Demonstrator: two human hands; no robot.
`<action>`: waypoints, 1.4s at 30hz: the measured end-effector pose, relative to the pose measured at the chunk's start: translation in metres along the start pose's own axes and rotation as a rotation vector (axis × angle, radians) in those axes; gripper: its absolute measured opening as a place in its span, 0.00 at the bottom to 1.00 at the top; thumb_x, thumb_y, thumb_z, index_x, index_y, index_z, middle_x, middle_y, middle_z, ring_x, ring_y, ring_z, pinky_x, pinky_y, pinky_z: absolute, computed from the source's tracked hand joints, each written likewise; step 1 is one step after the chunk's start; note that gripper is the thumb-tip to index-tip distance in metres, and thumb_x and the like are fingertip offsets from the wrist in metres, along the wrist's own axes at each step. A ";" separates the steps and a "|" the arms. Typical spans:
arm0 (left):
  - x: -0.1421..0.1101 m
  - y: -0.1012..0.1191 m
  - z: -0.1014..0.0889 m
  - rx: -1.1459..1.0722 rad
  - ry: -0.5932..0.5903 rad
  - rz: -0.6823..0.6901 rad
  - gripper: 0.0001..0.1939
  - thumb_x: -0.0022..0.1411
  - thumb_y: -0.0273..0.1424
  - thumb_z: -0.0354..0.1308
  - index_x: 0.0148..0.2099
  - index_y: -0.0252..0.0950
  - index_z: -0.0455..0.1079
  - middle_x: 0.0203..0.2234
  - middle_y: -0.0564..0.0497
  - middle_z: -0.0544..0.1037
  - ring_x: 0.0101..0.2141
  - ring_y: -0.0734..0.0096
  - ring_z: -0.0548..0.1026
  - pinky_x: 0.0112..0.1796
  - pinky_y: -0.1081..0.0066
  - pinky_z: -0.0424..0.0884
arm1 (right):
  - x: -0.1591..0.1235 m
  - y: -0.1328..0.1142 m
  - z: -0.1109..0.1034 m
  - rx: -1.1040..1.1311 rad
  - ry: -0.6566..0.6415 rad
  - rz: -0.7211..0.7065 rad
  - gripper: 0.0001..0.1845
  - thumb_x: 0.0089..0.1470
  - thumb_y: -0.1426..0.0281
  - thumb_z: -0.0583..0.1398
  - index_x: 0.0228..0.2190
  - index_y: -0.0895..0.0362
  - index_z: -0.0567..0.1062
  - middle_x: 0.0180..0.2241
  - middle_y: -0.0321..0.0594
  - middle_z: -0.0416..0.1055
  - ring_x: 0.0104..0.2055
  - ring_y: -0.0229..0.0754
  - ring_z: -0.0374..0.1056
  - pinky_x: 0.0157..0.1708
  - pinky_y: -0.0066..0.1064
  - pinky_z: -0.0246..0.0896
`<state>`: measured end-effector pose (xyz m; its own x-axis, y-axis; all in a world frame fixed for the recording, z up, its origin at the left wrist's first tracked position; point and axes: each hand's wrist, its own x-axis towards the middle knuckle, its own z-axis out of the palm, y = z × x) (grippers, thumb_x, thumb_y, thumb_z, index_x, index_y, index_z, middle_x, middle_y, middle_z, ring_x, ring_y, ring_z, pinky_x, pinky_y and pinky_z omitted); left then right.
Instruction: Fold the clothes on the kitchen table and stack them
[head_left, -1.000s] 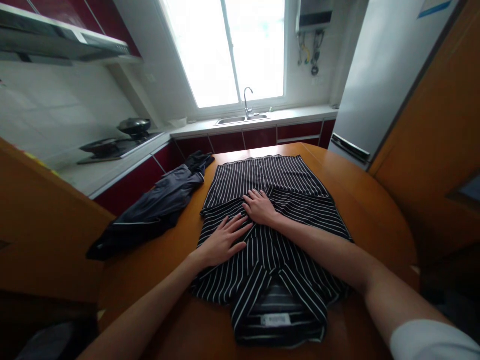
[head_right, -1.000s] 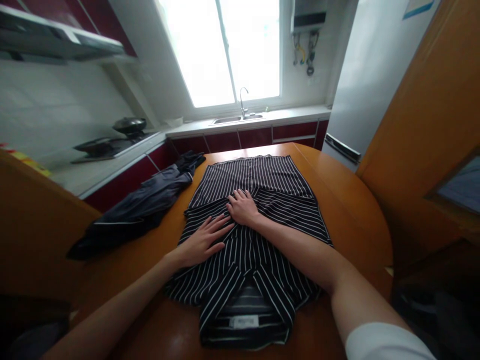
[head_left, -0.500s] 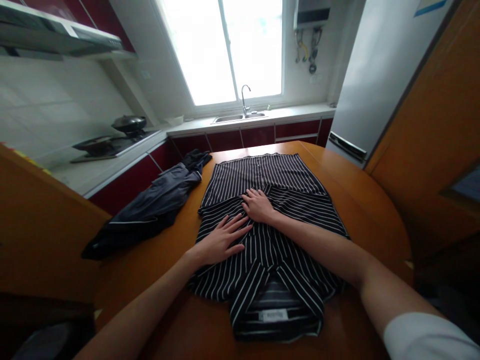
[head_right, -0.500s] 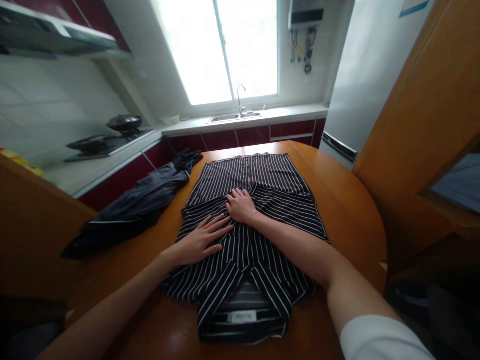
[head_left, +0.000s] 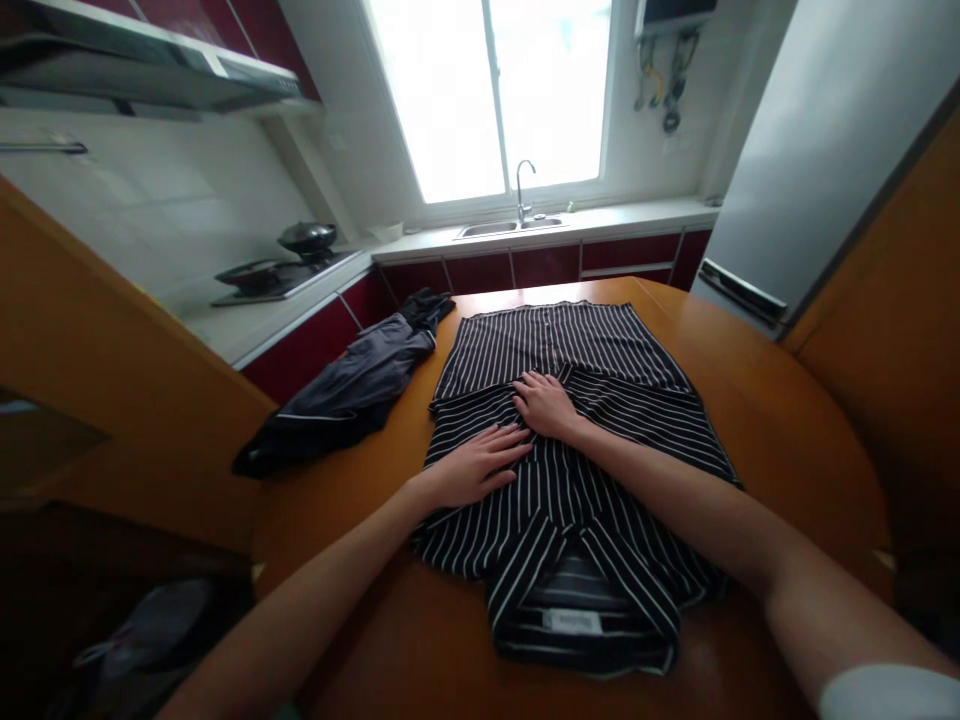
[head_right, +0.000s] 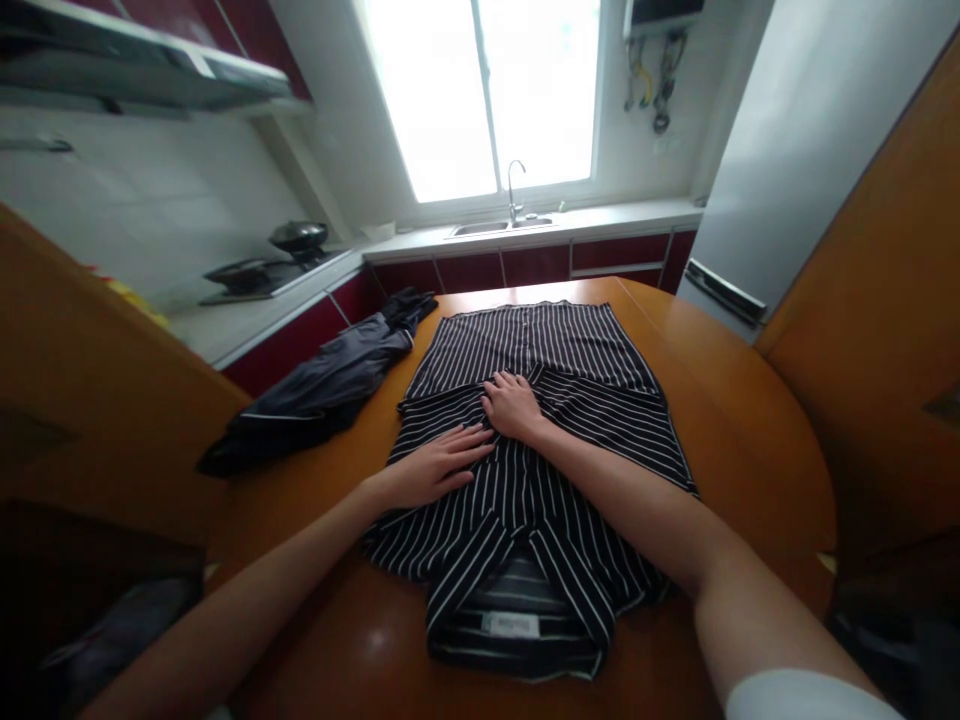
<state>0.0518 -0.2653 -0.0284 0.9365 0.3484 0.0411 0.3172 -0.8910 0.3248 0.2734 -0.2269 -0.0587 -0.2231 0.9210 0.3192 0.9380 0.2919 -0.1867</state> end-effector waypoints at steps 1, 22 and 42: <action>0.000 0.002 0.000 -0.004 0.002 0.004 0.27 0.75 0.40 0.49 0.73 0.48 0.54 0.71 0.51 0.53 0.70 0.58 0.50 0.69 0.51 0.45 | 0.000 0.000 0.000 0.002 -0.007 0.001 0.26 0.69 0.61 0.48 0.60 0.58 0.71 0.65 0.50 0.63 0.69 0.50 0.54 0.65 0.44 0.45; -0.024 -0.097 -0.014 -0.131 0.694 -0.881 0.17 0.72 0.38 0.51 0.46 0.34 0.78 0.40 0.43 0.83 0.41 0.59 0.81 0.44 0.68 0.73 | -0.002 0.002 0.003 0.012 -0.060 0.013 0.28 0.68 0.61 0.48 0.61 0.58 0.70 0.66 0.51 0.61 0.69 0.52 0.53 0.65 0.45 0.45; -0.019 -0.077 -0.009 0.154 0.747 -0.581 0.24 0.69 0.23 0.46 0.64 0.34 0.68 0.60 0.43 0.70 0.62 0.62 0.67 0.65 0.61 0.59 | -0.001 0.003 0.006 -0.007 -0.046 0.002 0.26 0.68 0.61 0.49 0.61 0.58 0.70 0.66 0.50 0.62 0.68 0.51 0.55 0.65 0.45 0.46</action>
<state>0.0087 -0.2005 -0.0455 0.3059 0.7960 0.5223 0.7680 -0.5305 0.3587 0.2748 -0.2254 -0.0654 -0.2330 0.9326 0.2756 0.9402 0.2884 -0.1811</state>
